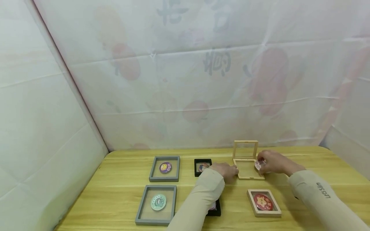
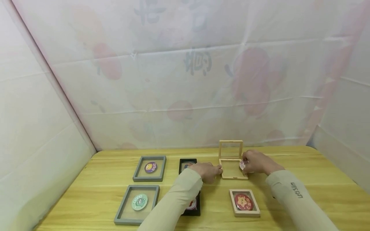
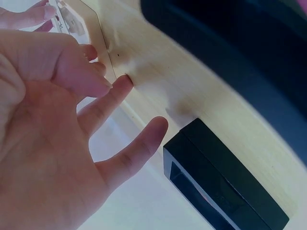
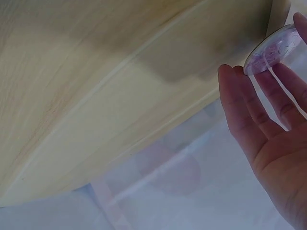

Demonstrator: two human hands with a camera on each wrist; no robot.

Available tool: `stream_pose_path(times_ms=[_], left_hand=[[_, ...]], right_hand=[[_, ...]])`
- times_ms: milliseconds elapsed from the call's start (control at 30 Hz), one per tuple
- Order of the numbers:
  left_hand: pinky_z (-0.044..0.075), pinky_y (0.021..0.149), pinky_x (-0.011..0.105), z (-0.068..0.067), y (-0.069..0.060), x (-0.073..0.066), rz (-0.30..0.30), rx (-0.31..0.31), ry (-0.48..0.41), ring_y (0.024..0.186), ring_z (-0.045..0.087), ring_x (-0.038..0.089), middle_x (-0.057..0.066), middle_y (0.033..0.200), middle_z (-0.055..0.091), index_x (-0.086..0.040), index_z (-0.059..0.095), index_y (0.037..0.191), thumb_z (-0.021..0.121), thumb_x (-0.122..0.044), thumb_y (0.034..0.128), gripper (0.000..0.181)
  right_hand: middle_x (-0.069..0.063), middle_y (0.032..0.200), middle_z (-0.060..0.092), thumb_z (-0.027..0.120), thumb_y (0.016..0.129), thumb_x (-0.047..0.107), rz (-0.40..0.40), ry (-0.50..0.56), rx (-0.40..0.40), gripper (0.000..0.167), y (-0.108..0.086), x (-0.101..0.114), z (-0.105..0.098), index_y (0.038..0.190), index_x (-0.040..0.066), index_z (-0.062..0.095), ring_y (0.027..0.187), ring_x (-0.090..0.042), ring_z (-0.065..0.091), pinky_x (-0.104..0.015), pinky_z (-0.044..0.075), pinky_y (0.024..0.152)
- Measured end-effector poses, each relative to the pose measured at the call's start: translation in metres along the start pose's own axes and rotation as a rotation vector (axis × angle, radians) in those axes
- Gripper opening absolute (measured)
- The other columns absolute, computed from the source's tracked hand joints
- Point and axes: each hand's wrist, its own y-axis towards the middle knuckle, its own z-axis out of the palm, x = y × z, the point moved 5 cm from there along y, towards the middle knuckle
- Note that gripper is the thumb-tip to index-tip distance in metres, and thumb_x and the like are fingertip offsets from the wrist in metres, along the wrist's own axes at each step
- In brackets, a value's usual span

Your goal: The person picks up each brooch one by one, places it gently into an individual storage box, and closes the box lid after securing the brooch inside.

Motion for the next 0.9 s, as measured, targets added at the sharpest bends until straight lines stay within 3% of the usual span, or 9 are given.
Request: stream_pose_path(times_ms=[433,900], left_hand=[[0.043,0.073,0.03,0.0,-0.002,0.002,-0.006,-0.002,-0.004,0.11,0.059,0.004,-0.024,0.157,0.035,-0.039,0.054,0.146,0.053,-0.025,0.1069,0.041],[0.047,0.079,0.031,0.0,-0.001,0.002,-0.003,-0.018,-0.005,0.121,0.057,0.005,-0.022,0.153,0.042,-0.038,0.054,0.146,0.055,-0.025,0.1061,0.042]], right_hand=[[-0.01,0.096,0.066,0.083,0.067,0.015,0.019,0.027,0.008,0.047,0.007,0.004,0.004,0.105,-0.007,0.067,0.083,-0.021,0.057,-0.039,0.049,0.072],[-0.007,0.094,0.065,0.084,0.069,0.019,0.013,0.015,0.033,0.041,0.01,0.013,0.006,0.099,-0.004,0.069,0.082,-0.02,0.057,-0.041,0.05,0.072]])
